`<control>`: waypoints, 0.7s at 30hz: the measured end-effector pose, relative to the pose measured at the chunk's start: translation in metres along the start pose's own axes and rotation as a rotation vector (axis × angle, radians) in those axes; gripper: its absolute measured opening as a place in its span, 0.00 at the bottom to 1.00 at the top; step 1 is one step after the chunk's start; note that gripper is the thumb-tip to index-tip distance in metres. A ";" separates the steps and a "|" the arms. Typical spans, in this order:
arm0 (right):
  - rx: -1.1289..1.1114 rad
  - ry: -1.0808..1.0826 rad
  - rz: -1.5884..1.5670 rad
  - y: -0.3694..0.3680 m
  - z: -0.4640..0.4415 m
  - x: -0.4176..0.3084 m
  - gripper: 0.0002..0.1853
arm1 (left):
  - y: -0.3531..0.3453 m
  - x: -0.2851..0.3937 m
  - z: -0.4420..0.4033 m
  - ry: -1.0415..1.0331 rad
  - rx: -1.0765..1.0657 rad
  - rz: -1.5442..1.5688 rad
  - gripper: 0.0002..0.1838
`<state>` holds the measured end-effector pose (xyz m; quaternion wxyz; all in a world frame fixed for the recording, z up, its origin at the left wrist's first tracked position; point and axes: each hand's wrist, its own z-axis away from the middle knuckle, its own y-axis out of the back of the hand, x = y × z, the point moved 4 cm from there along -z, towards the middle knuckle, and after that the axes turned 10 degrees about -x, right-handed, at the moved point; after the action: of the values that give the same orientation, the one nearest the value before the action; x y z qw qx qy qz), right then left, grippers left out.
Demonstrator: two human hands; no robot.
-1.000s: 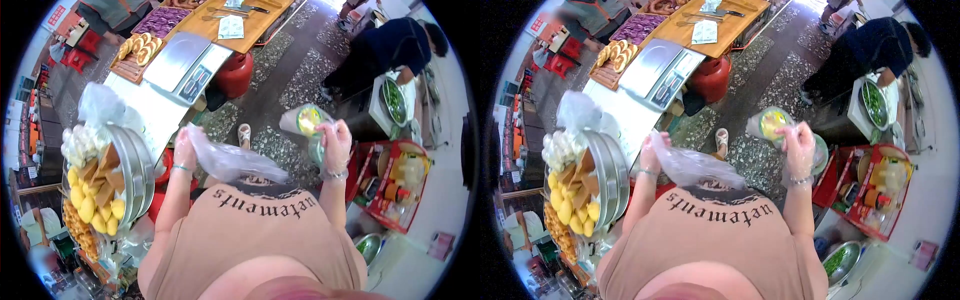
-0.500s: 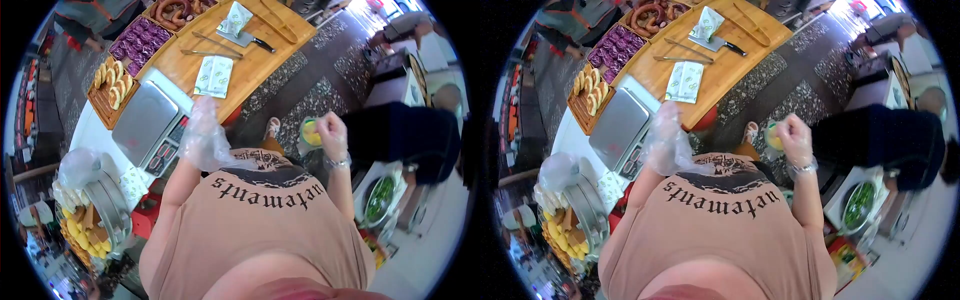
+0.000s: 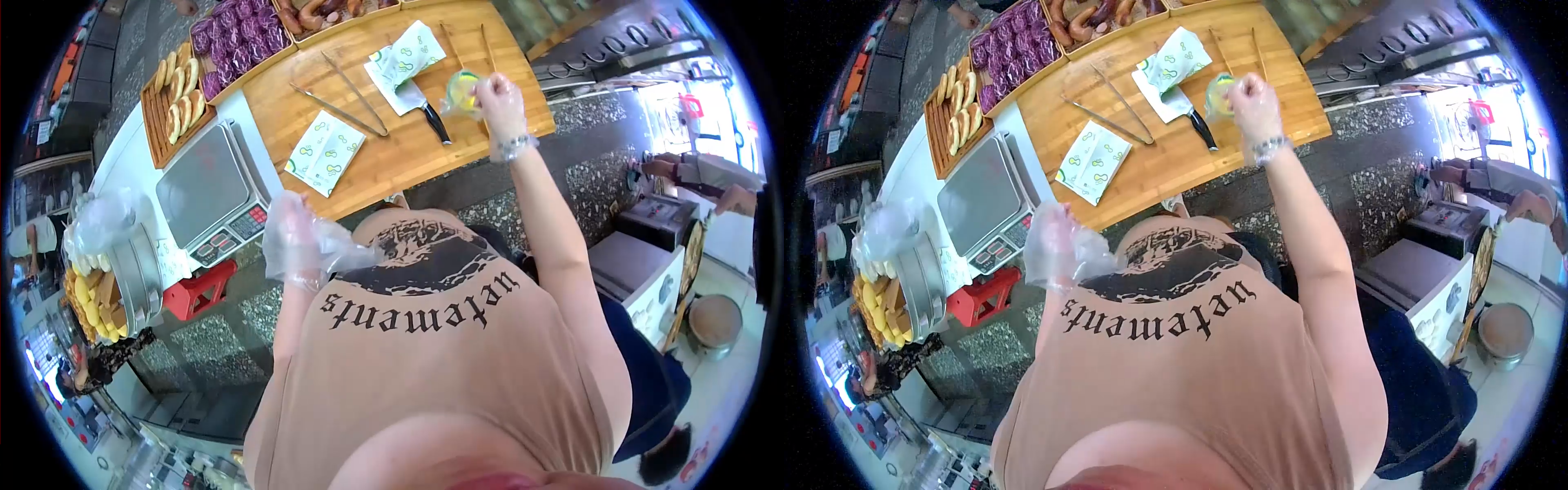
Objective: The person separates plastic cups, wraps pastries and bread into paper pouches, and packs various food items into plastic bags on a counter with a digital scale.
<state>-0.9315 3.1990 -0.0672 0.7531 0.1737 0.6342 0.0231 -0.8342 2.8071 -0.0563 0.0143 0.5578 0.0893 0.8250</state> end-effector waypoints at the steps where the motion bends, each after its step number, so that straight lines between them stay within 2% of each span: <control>1: 0.019 -0.005 -0.127 0.002 -0.021 -0.001 0.07 | -0.011 -0.005 -0.013 -0.029 -0.016 0.182 0.11; 2: 0.004 -0.002 -0.118 0.005 -0.044 0.002 0.07 | -0.014 -0.031 -0.036 -0.025 -0.003 0.194 0.11; 4: -0.017 0.061 -0.113 0.007 -0.075 0.008 0.08 | -0.012 -0.119 -0.079 0.172 -0.080 0.562 0.10; 5: -0.048 0.069 -0.123 0.006 -0.085 0.009 0.08 | -0.014 -0.138 -0.091 0.178 -0.063 0.569 0.10; 6: -0.068 0.066 -0.119 0.009 -0.097 0.012 0.08 | -0.021 -0.152 -0.102 0.201 -0.092 0.705 0.11; 8: -0.169 0.146 0.135 0.014 -0.114 0.019 0.08 | -0.034 -0.158 -0.104 0.236 -0.107 0.873 0.11; 9: -0.199 0.144 0.134 0.017 -0.118 0.015 0.08 | -0.041 -0.153 -0.101 0.234 -0.069 0.865 0.11; 11: -0.367 0.139 0.482 0.021 -0.123 0.002 0.09 | -0.056 -0.142 -0.091 0.215 0.031 0.826 0.11; 12: -0.410 0.146 0.481 0.025 -0.122 -0.003 0.09 | -0.064 -0.136 -0.084 0.202 0.093 0.791 0.11; 14: -0.476 0.127 0.854 0.032 -0.122 -0.015 0.12 | -0.078 -0.120 -0.076 0.166 0.207 0.726 0.11; 15: -0.511 0.146 0.851 0.034 -0.116 -0.024 0.12 | -0.083 -0.111 -0.073 0.154 0.257 0.700 0.12; 17: -0.104 0.562 0.697 0.047 -0.096 -0.062 0.21 | -0.095 -0.089 -0.073 0.129 0.337 0.653 0.12; 19: -0.467 0.511 0.250 0.022 -0.069 -0.080 0.34 | -0.109 -0.059 -0.074 0.102 0.388 0.607 0.12; 21: -0.946 0.275 -0.139 -0.027 -0.027 -0.084 0.38 | -0.128 -0.034 -0.077 0.088 0.420 0.556 0.12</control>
<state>-0.9784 3.1590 0.0006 0.6586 -0.2343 0.6576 0.2808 -0.9024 2.9185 -0.1361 -0.3301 0.5155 0.1023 0.7841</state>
